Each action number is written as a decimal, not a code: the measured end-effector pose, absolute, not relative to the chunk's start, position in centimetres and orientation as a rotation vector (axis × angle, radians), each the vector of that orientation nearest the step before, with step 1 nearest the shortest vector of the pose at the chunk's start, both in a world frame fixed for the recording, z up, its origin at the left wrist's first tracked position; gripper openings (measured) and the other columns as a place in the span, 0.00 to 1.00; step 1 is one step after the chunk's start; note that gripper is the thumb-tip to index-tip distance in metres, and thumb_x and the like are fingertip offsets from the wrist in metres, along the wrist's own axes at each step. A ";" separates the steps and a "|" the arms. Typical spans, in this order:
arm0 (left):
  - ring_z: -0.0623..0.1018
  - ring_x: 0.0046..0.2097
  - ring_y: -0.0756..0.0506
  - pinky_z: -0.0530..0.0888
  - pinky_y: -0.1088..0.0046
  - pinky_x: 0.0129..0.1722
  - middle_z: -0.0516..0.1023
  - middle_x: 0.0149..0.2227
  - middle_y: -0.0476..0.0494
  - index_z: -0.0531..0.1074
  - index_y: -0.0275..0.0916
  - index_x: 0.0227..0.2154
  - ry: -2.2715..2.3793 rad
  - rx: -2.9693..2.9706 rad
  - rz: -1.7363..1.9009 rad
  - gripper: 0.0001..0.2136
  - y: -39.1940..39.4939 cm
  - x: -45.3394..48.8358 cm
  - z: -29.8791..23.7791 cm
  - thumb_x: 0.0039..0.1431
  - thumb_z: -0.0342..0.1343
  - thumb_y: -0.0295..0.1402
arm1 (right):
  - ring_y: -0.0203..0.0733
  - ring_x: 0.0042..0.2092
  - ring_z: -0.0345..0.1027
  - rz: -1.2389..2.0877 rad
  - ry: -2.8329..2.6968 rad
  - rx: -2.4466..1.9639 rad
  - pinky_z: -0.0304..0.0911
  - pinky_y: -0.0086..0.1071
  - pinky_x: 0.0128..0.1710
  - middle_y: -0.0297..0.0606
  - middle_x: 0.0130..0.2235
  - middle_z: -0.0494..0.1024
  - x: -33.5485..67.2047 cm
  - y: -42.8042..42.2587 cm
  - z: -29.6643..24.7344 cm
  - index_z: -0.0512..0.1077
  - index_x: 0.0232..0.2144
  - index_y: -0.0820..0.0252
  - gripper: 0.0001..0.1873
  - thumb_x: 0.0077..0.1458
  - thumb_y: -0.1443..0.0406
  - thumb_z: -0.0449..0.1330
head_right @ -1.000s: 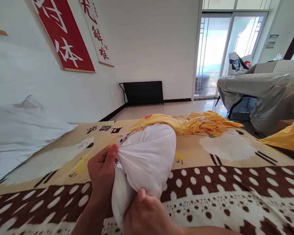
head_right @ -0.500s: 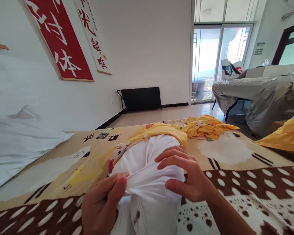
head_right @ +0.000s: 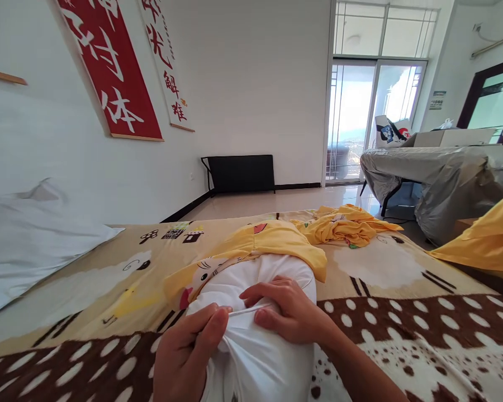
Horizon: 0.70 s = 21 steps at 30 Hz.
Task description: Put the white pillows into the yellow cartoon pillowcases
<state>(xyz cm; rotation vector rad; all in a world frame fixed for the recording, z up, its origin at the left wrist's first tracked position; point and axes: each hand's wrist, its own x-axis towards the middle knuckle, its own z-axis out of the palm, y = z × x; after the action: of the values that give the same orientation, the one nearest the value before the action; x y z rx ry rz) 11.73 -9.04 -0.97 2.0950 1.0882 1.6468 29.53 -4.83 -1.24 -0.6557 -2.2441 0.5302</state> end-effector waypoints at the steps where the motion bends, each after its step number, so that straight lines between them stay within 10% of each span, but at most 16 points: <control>1: 0.60 0.20 0.52 0.62 0.75 0.21 0.56 0.16 0.52 0.54 0.39 0.16 1.094 2.151 1.672 0.20 -9.5 11.7 -1.0 0.63 0.46 0.36 | 0.42 0.47 0.68 0.494 -2.254 -0.603 0.55 0.39 0.53 0.42 0.46 0.76 29.6 -5.3 -0.7 0.71 0.46 0.59 0.27 0.63 0.48 0.42; 21: 0.57 0.21 0.54 0.60 0.78 0.22 0.52 0.16 0.55 0.46 0.38 0.18 0.817 2.291 1.814 0.16 -9.8 12.7 -0.5 0.48 0.47 0.15 | 0.38 0.41 0.63 0.607 -2.232 -0.622 0.58 0.34 0.45 0.38 0.37 0.72 26.3 -8.0 -1.9 0.68 0.31 0.58 0.10 0.61 0.67 0.48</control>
<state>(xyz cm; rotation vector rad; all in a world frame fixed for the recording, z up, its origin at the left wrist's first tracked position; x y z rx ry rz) 12.68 -9.83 -0.45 2.2907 0.8166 1.8139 26.30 -8.04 -1.93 -0.6220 -2.2318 0.6066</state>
